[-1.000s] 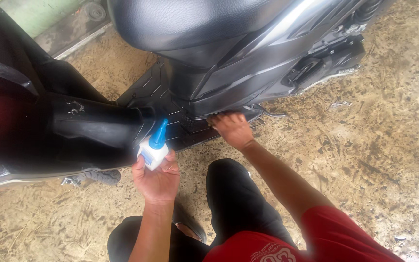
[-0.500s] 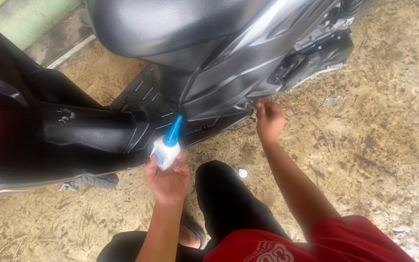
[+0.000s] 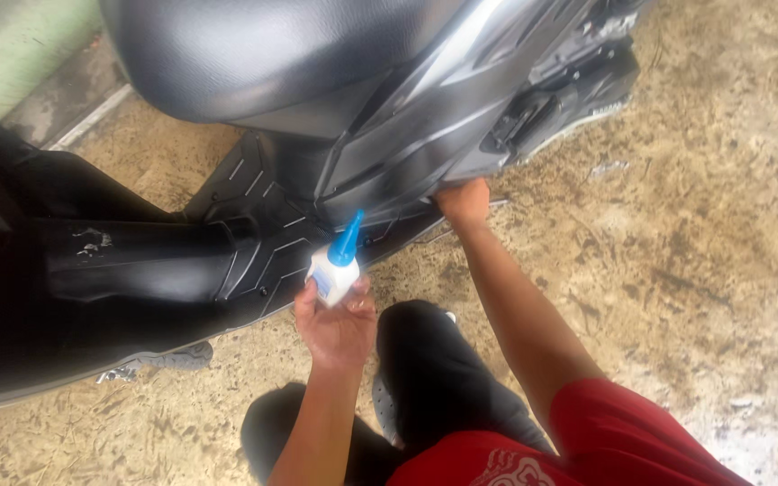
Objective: The person applies a cleaning solution from a bottle to the front and side panels of a red and black motorcycle, then wipes the surfaces with a cloth. The person moves around the vehicle to clean the front wheel area, side fairings, and lower body panels.
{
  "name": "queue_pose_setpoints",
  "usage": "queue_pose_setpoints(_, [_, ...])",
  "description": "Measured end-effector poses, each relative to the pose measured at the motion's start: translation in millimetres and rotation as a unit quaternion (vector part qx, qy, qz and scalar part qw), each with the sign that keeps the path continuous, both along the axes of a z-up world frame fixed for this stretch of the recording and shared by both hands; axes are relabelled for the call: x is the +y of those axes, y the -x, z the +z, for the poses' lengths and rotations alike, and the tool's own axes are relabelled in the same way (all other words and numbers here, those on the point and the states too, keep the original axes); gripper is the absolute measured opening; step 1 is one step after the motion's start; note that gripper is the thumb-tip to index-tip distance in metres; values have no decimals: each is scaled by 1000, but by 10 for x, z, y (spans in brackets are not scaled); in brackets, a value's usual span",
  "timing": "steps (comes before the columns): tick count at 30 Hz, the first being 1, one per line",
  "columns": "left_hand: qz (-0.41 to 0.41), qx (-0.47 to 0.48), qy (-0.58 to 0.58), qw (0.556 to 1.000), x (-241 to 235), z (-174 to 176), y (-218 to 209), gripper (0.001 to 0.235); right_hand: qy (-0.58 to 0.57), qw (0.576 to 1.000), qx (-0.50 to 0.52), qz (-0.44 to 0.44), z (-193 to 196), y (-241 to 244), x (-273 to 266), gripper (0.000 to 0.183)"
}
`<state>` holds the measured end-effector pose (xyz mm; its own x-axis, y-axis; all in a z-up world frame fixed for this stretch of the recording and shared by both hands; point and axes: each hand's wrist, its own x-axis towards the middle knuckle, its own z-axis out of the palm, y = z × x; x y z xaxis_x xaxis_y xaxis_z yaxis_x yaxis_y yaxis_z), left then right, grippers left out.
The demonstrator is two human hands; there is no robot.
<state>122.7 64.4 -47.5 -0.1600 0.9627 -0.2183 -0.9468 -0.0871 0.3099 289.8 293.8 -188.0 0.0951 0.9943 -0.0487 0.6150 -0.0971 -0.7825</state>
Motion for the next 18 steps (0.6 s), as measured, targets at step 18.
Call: queue_pose_setpoints(18, [-132, -66, -7, 989, 629, -321, 407, 31, -14, 998, -1, -67, -87, 59, -156, 38])
